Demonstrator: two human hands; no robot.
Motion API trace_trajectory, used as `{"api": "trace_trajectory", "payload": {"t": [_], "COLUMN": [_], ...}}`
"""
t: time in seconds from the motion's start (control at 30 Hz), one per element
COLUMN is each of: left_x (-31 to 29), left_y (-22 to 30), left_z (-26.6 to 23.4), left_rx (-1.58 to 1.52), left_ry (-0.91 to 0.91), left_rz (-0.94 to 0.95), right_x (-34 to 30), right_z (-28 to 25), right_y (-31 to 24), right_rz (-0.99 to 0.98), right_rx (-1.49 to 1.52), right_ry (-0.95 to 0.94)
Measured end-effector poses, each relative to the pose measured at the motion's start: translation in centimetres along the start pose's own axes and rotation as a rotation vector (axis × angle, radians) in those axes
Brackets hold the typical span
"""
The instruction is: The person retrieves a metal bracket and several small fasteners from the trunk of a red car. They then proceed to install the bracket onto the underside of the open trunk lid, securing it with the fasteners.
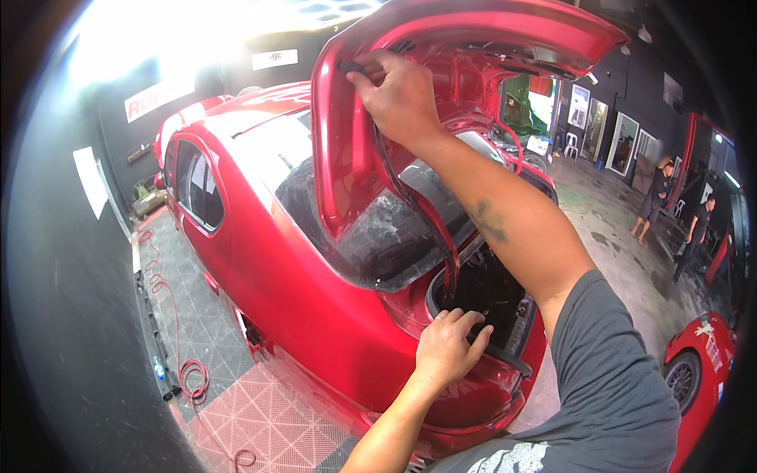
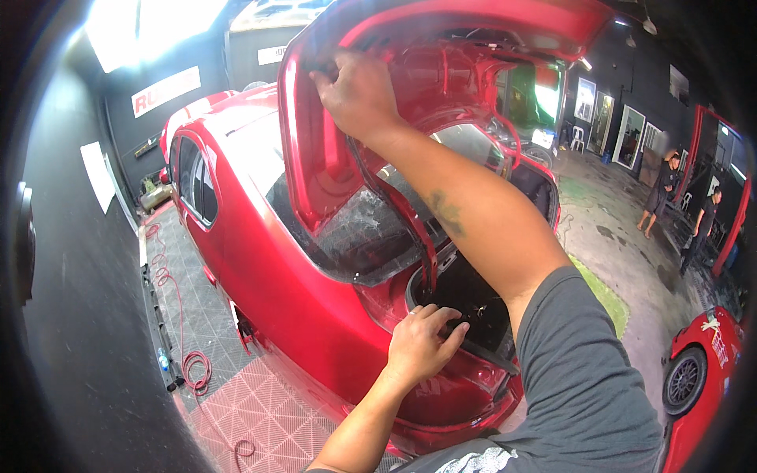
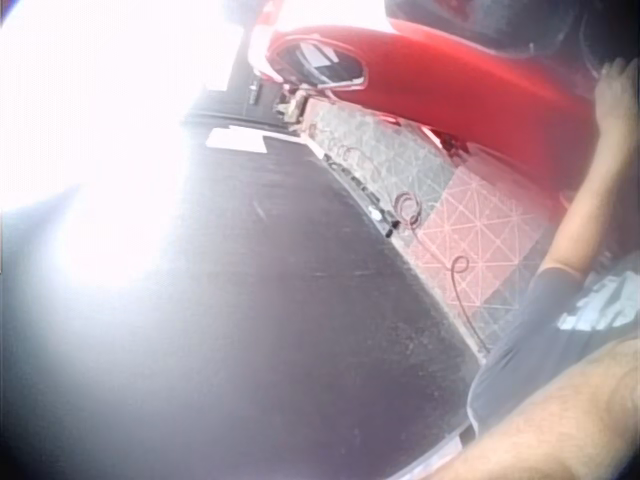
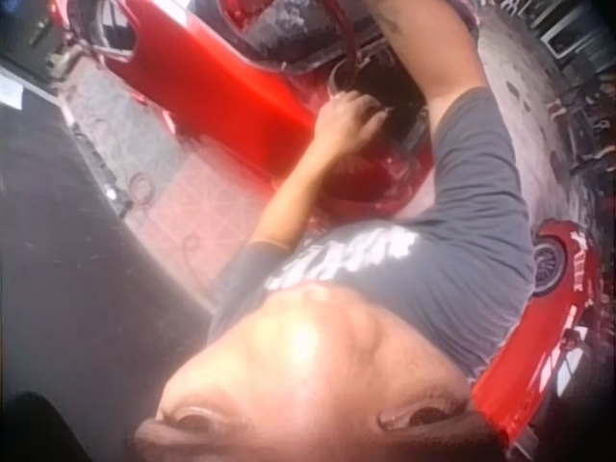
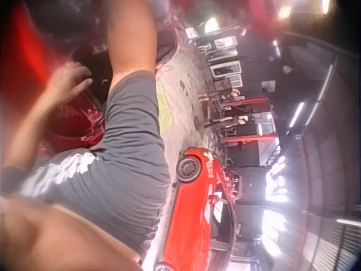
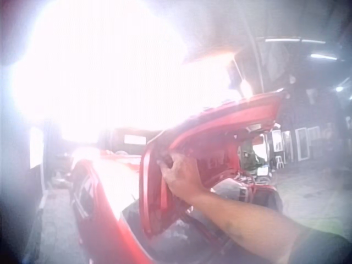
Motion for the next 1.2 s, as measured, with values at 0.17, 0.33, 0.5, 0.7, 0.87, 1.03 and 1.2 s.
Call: {"api": "trace_trajectory", "payload": {"t": [0.17,0.33,0.5,0.7,0.87,1.03,1.2], "left_x": [-0.1,-0.1,-0.1,-0.2,-0.2,-0.2,-0.2], "left_y": [0.0,0.0,0.0,-0.1,-0.1,0.1,0.2], "left_z": [0.0,-0.2,-0.2,-0.1,-0.3,-0.2,-0.3], "left_rx": [-0.025,-0.031,-0.033,-0.043,-0.042,-0.058,-0.051], "left_ry": [-0.015,0.0,-0.001,0.006,0.001,-0.015,-0.026], "left_rz": [-0.021,-0.009,-0.009,-0.006,-0.004,-0.011,-0.018], "right_x": [-0.1,0.1,1.1,1.5,2.0,2.3,2.5], "right_z": [0.1,0.3,-0.1,-0.1,0.3,0.7,0.6], "right_y": [-0.1,0.1,0.0,-0.6,-0.5,0.2,-0.9], "right_rz": [-0.013,-0.106,-0.217,-0.218,-0.2,-0.145,-0.116], "right_rx": [0.023,0.02,-0.023,-0.108,-0.156,-0.199,-0.295], "right_ry": [0.02,0.008,-0.014,-0.094,-0.11,-0.105,-0.201]}}
Point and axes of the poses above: each hand's wrist, its own x-axis towards the middle knuckle, its own z-axis out of the palm, y = z × x, the point moved 3 cm from there along x, towards the middle knuckle, and after that the axes turned 12 degrees about y, right-handed, at the moved point
